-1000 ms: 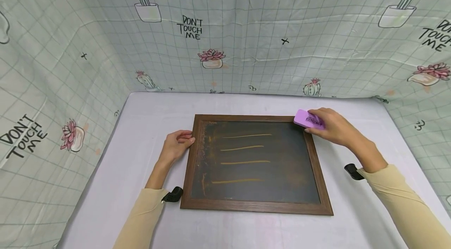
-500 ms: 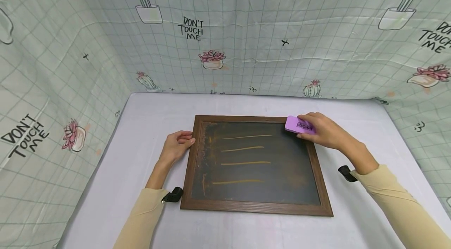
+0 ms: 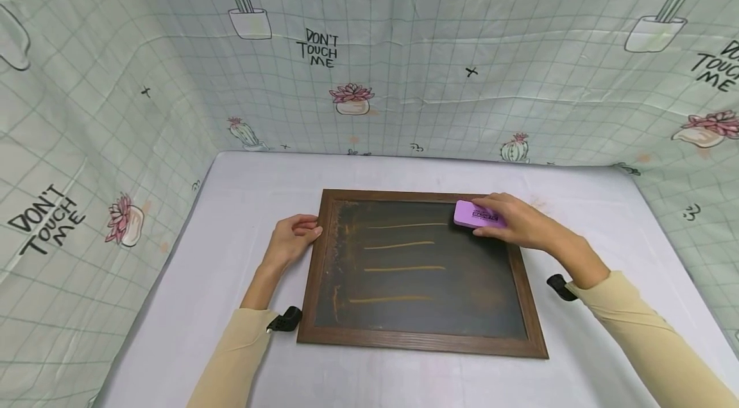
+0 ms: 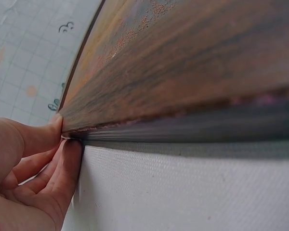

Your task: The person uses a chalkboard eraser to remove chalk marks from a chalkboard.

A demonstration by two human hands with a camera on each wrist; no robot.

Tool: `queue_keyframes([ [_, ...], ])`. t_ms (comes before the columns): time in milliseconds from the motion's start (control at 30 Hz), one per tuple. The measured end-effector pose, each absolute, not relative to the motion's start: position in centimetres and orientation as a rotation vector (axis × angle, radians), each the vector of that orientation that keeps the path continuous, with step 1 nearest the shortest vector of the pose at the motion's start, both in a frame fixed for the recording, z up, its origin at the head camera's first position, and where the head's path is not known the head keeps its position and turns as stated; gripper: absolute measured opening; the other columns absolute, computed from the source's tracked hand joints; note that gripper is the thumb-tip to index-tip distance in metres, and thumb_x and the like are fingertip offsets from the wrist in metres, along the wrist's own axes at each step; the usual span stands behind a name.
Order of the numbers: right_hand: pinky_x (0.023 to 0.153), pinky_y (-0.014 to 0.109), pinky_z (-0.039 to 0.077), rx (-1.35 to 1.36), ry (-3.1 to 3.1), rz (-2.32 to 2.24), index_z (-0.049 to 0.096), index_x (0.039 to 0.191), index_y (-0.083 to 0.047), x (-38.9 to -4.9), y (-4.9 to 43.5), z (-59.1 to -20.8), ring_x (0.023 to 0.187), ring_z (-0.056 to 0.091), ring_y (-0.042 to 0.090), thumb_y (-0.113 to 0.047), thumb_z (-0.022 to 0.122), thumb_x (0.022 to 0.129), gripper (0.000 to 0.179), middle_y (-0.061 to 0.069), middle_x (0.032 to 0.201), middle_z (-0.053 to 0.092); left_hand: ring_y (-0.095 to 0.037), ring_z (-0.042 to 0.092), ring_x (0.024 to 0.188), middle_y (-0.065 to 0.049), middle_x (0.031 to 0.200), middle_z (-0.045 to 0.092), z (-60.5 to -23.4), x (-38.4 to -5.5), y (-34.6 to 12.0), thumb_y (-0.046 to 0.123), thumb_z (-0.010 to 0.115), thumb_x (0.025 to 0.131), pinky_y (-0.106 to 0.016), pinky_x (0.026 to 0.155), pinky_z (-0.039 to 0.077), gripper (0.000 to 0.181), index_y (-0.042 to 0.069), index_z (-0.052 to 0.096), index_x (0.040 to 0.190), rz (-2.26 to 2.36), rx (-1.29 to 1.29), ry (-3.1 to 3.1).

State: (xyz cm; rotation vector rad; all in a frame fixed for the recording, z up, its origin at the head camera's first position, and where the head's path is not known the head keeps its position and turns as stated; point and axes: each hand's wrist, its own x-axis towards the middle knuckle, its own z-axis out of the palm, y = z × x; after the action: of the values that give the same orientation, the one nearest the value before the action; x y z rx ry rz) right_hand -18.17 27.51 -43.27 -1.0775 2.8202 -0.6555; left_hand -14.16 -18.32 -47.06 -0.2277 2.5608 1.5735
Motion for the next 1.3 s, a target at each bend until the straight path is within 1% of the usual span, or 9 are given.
queue_keyframes([
  [167,0.096,0.057,0.048,-1.089,2.781,-0.646,0.061,0.132,0.012,-18.2,27.0,-43.5,0.112,0.062,0.039,-0.020,0.084,0.088,0.059,0.023,0.123,0.067,-0.035,0.066,0.107,-0.023,0.120,0.067,-47.1,-14.1,-18.4,0.009,0.070,0.099,-0.045,0.094,0.051,0.036,-0.006,0.064,0.131,1.572,-0.222,2.563],
  [367,0.095,0.058,0.047,-1.143,2.775,-0.640,0.062,0.128,0.014,-18.4,26.7,-43.9,0.112,0.061,0.041,-0.015,0.084,0.087,0.054,0.025,0.122,0.067,-0.037,0.066,0.107,-0.025,0.119,0.067,-47.0,-14.0,-18.4,0.008,0.070,0.098,-0.046,0.095,0.051,0.036,-0.007,0.064,0.130,1.584,-0.190,2.570],
  [567,0.096,0.059,0.046,-1.155,2.797,-0.631,0.065,0.125,0.014,-18.4,26.5,-44.1,0.113,0.061,0.044,-0.011,0.085,0.085,0.052,0.026,0.120,0.068,-0.036,0.066,0.106,-0.024,0.118,0.068,-47.1,-14.1,-18.3,0.009,0.070,0.099,-0.045,0.094,0.051,0.035,-0.007,0.065,0.130,1.573,-0.190,2.571],
  [833,0.096,0.059,0.047,-1.169,2.802,-0.634,0.066,0.125,0.014,-18.5,25.9,-44.0,0.113,0.062,0.045,-0.011,0.086,0.084,0.052,0.026,0.120,0.069,-0.034,0.066,0.107,-0.022,0.121,0.068,-46.9,-14.1,-18.3,0.011,0.070,0.099,-0.045,0.095,0.050,0.037,-0.004,0.064,0.132,1.544,-0.224,2.563],
  [1100,0.097,0.057,0.048,-1.143,2.761,-0.653,0.065,0.127,0.014,-18.8,25.1,-44.3,0.115,0.061,0.045,-0.011,0.085,0.084,0.054,0.028,0.123,0.068,-0.034,0.066,0.106,-0.022,0.119,0.068,-47.1,-14.2,-18.4,0.011,0.070,0.099,-0.043,0.093,0.051,0.036,-0.005,0.065,0.131,1.538,-0.218,2.566],
  [1233,0.096,0.056,0.049,-1.143,2.755,-0.654,0.065,0.127,0.013,-18.9,24.7,-44.4,0.115,0.062,0.043,-0.012,0.086,0.084,0.054,0.027,0.123,0.068,-0.032,0.066,0.102,-0.021,0.116,0.068,-46.8,-14.0,-18.4,0.010,0.070,0.098,-0.041,0.090,0.051,0.035,-0.005,0.065,0.130,1.555,-0.204,2.569],
  [1300,0.095,0.055,0.050,-1.152,2.757,-0.659,0.066,0.127,0.013,-19.0,24.5,-44.5,0.114,0.062,0.043,-0.013,0.086,0.084,0.054,0.027,0.123,0.069,-0.029,0.067,0.098,-0.019,0.112,0.069,-46.7,-13.9,-18.3,0.011,0.072,0.098,-0.038,0.086,0.052,0.035,-0.006,0.066,0.127,1.568,-0.184,2.584],
])
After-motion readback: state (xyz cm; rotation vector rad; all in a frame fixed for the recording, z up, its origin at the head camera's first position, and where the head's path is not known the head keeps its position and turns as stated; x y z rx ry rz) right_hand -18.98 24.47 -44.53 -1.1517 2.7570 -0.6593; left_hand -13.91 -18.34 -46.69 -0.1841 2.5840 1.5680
